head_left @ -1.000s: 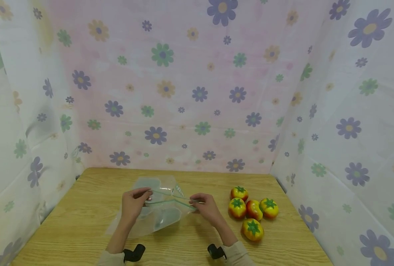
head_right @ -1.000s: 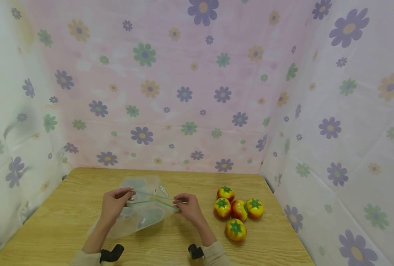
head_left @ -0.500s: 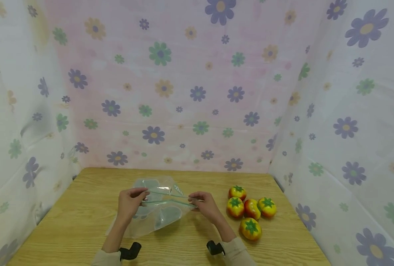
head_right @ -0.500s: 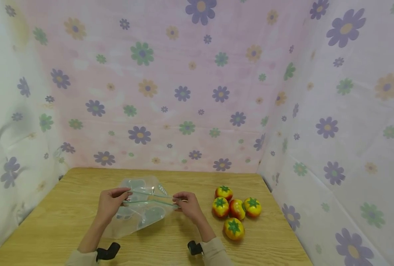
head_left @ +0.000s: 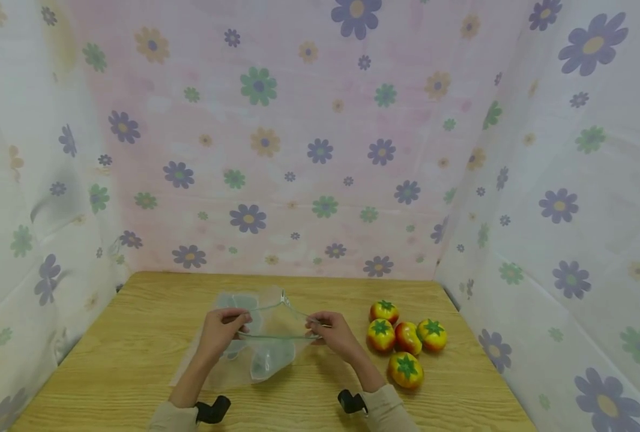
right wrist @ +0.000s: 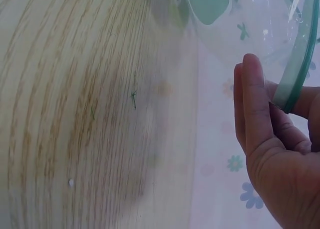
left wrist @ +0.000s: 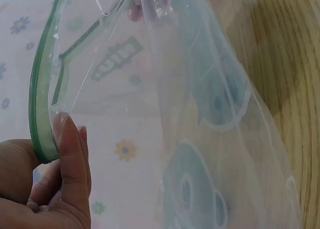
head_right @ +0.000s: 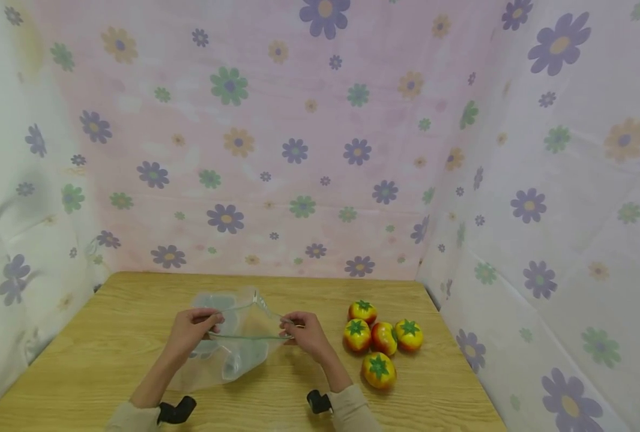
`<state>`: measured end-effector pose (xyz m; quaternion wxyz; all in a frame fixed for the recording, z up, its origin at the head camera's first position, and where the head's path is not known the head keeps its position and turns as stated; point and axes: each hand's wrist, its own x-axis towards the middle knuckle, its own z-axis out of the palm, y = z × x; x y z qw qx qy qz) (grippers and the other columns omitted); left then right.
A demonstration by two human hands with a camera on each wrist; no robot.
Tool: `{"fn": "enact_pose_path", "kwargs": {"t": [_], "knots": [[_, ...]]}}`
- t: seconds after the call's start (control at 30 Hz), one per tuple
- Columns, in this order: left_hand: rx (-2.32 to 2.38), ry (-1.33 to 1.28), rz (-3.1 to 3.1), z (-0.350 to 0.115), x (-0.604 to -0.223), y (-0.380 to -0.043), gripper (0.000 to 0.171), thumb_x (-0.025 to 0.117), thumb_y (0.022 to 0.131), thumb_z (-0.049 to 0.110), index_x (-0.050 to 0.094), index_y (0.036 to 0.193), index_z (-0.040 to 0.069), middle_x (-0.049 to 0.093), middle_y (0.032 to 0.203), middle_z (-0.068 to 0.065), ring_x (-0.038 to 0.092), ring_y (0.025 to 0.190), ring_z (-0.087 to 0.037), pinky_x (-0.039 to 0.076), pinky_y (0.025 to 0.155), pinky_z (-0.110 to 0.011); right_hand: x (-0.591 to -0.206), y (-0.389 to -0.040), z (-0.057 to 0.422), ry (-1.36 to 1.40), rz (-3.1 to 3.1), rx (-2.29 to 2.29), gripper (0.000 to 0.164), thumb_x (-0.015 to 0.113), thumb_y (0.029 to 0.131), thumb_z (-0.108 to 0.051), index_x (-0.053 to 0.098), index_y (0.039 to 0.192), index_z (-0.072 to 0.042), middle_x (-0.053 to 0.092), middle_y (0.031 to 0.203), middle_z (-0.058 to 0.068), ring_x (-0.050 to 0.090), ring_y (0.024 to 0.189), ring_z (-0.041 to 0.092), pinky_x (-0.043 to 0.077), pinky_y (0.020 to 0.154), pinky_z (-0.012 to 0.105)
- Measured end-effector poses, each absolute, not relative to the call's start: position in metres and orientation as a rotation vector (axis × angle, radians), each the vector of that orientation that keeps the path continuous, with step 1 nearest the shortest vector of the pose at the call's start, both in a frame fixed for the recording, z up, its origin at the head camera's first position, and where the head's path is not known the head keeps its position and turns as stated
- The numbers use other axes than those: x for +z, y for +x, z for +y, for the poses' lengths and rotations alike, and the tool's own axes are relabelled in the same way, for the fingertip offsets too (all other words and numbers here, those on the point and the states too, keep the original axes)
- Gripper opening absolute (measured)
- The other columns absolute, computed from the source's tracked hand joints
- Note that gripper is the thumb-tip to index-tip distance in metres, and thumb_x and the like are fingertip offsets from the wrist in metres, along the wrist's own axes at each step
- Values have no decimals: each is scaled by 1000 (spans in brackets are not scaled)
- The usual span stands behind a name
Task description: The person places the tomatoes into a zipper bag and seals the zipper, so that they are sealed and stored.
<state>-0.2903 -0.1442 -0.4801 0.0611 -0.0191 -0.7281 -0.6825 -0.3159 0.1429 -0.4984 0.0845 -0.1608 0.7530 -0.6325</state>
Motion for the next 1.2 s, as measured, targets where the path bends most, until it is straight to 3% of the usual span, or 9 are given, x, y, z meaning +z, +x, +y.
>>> {"fn": "enact_pose_path", "kwargs": {"t": [0.13,0.23,0.4,0.73,1.0,1.2], "knots": [[-2130,18,-2179,-137,-482,-294,32,66,100,9,63,121,-16,73,88,-8,67,67,-9,58,61,-21,-496,-316,140,-474,2250,-1879,32,55,106,-8,58,125,17,63,116,35,70,101,41,61,86,50],[-2173,66,-2171,-133,-483,-295,36,65,101,13,61,122,-15,70,84,-2,66,68,-8,58,63,-20,-494,-315,138,-478,2258,-1877,33,55,106,-9,58,126,17,62,118,36,71,99,37,60,86,55],[-2236,54,-2154,-127,-484,-295,34,63,102,15,62,116,-16,69,83,-6,65,69,-9,59,65,-22,-492,-314,135,-493,2280,-1861,35,56,106,-13,59,127,15,65,116,32,72,97,32,60,84,57],[-2295,-87,-2142,-116,-482,-296,32,60,104,14,64,114,-17,69,83,-6,64,68,-9,59,65,-23,-491,-310,131,-509,2261,-1851,33,54,107,-16,62,123,12,69,109,19,70,97,38,64,73,38],[-2316,-70,-2132,-109,-484,-295,29,59,104,12,64,113,-15,70,85,-7,64,69,-11,58,63,-23,-493,-308,128,-506,2248,-1827,34,51,108,-16,60,123,12,67,112,25,68,100,43,64,71,37],[-2322,-84,-2122,-104,-488,-292,28,61,103,10,63,115,-15,68,86,-8,64,68,-13,59,62,-26,-493,-303,130,-507,2279,-1776,38,51,109,-22,60,123,13,64,119,31,71,96,34,64,72,41]]}}
